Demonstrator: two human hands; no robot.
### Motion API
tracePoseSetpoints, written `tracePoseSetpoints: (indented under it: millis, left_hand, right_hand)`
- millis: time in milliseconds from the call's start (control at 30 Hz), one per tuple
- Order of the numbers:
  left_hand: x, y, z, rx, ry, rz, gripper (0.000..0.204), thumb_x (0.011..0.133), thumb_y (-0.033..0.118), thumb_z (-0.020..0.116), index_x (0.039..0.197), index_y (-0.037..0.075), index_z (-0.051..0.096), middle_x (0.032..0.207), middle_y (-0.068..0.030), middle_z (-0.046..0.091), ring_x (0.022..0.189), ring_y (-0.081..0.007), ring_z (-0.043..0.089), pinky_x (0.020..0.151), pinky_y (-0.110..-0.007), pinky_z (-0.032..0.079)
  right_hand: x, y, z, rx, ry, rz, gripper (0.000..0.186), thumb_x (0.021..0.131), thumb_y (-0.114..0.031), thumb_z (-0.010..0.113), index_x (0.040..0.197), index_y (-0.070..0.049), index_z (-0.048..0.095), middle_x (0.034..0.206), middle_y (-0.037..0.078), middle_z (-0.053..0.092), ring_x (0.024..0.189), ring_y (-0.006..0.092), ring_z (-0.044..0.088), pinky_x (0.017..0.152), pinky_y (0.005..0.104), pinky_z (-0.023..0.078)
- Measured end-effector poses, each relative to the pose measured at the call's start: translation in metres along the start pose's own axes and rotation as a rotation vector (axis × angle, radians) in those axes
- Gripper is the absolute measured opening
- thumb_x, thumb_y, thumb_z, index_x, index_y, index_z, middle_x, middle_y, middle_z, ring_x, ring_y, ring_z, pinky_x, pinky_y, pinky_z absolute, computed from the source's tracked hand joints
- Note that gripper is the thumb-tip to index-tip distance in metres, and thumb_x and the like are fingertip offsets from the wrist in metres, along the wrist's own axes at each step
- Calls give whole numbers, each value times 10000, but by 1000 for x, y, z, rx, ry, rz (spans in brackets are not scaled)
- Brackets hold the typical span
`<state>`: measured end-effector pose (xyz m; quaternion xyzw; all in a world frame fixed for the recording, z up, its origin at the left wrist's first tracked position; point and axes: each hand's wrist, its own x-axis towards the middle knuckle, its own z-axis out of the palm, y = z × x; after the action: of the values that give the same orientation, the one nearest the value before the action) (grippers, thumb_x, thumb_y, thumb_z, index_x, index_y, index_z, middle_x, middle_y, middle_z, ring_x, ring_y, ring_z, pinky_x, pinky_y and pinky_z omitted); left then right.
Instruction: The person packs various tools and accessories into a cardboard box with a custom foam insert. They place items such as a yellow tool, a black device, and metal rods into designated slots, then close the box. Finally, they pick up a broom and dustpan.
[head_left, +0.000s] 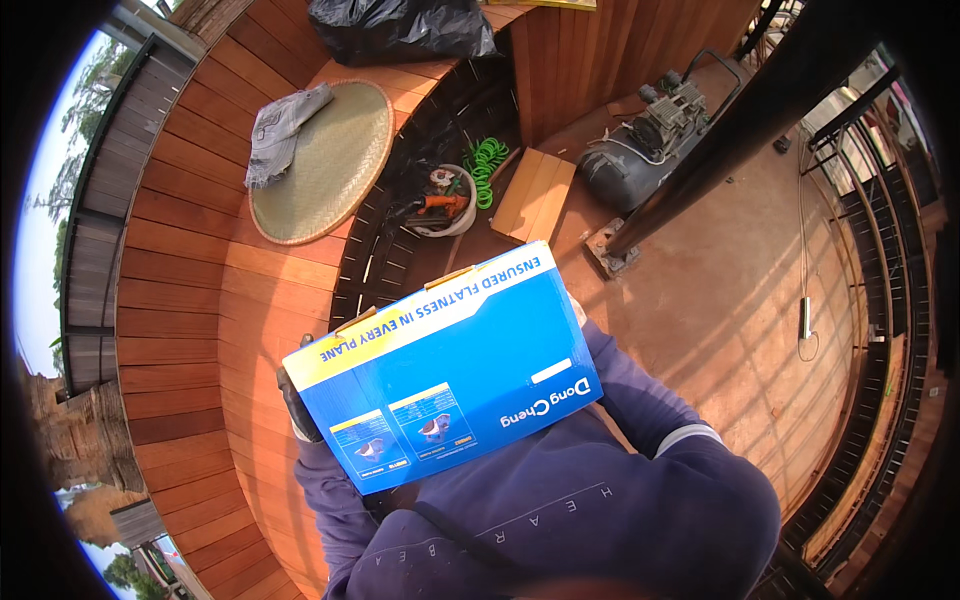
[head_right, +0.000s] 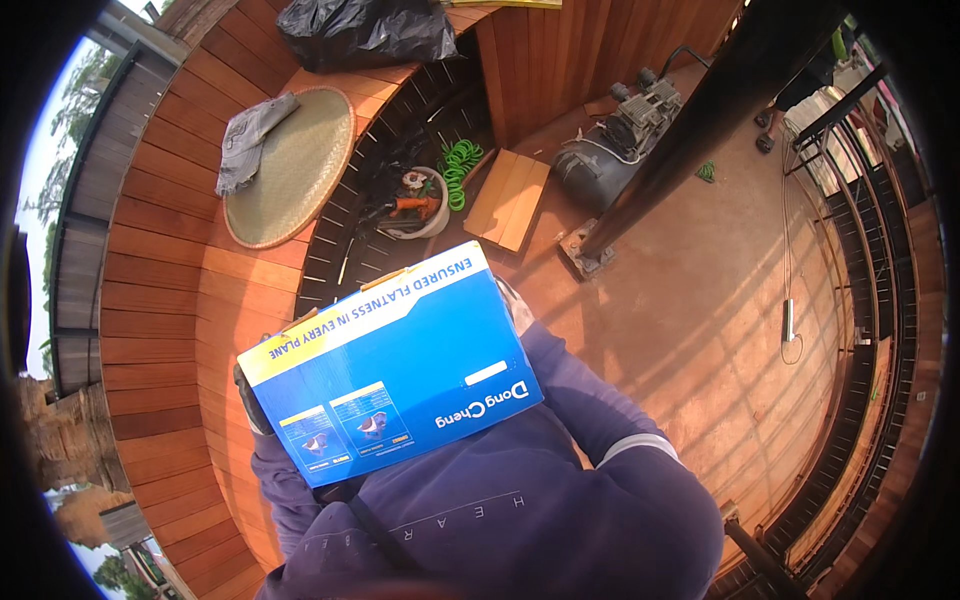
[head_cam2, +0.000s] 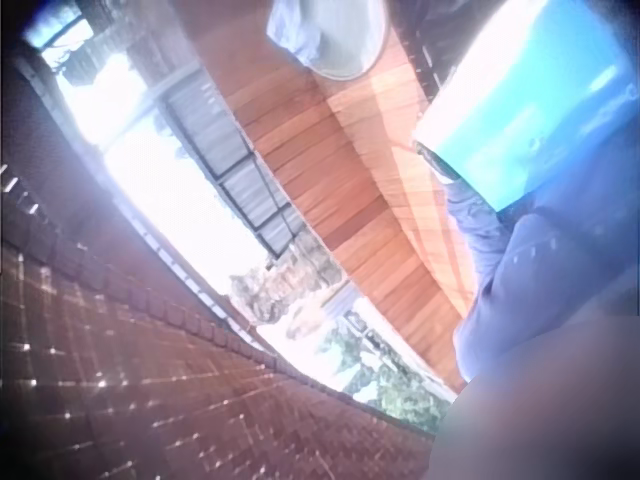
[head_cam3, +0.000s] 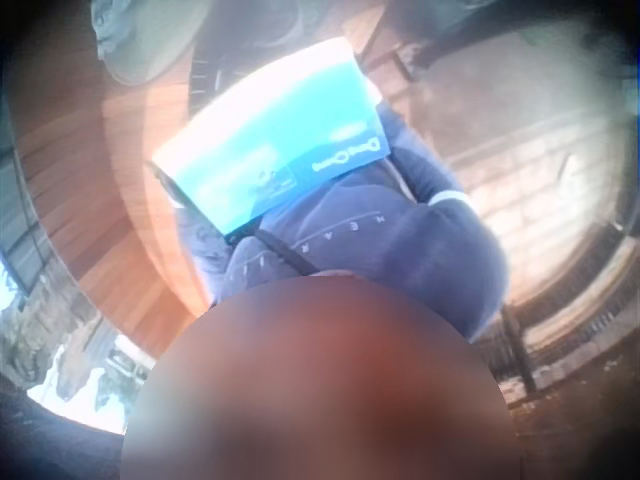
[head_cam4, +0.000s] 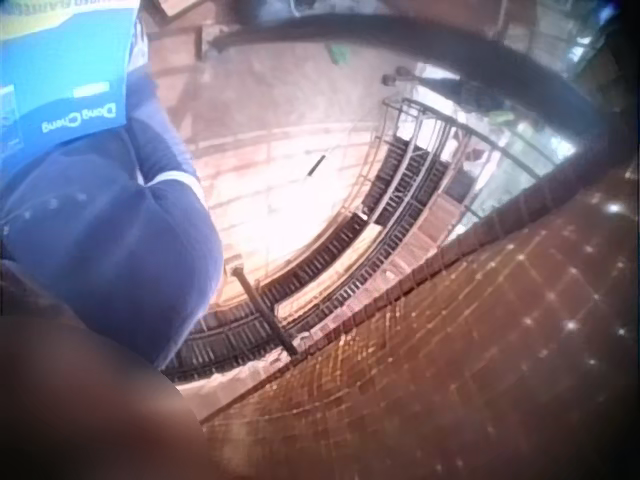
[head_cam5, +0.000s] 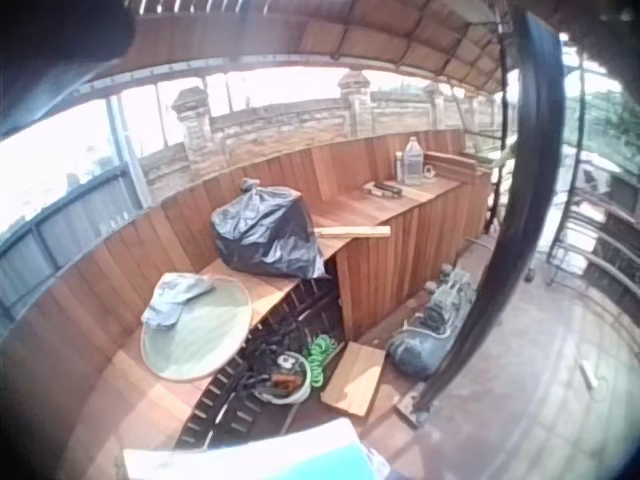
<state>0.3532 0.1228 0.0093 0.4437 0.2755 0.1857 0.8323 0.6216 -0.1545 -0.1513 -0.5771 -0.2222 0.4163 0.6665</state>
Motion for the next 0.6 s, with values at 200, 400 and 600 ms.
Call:
tracePoseSetpoints:
  millis: [200, 400, 600]
  left_hand:
    - [148, -56, 37, -231, -262, -294, 658, 1044, 485, 557, 1473, -5, 463, 1402, -201, 594, 1217, -304, 633, 1033, -440, 540]
    - [263, -136, 33, 47, -54, -553, 487, 987, 373, 710, 1311, 35, 577, 1145, -123, 695, 959, -192, 696, 787, -326, 596]
    - [311, -219, 32, -110, 158, -700, 463, 1013, 329, 678, 1377, 65, 565, 1200, -117, 708, 1042, -255, 703, 927, -421, 590]
  right_hand:
    - [13, -2, -108, -345, 289, -11, 450, 963, -181, 661, 1385, -59, 564, 1377, 189, 610, 1252, 351, 613, 1032, 434, 523]
    - [46, -5, -190, -804, 488, -109, 447, 961, -177, 648, 1386, -65, 569, 1392, 199, 599, 1274, 376, 594, 1062, 432, 505]
    - [119, 49, -257, -734, 628, -23, 394, 997, -142, 569, 1387, -93, 592, 1401, 217, 595, 1286, 399, 582, 1130, 432, 455]
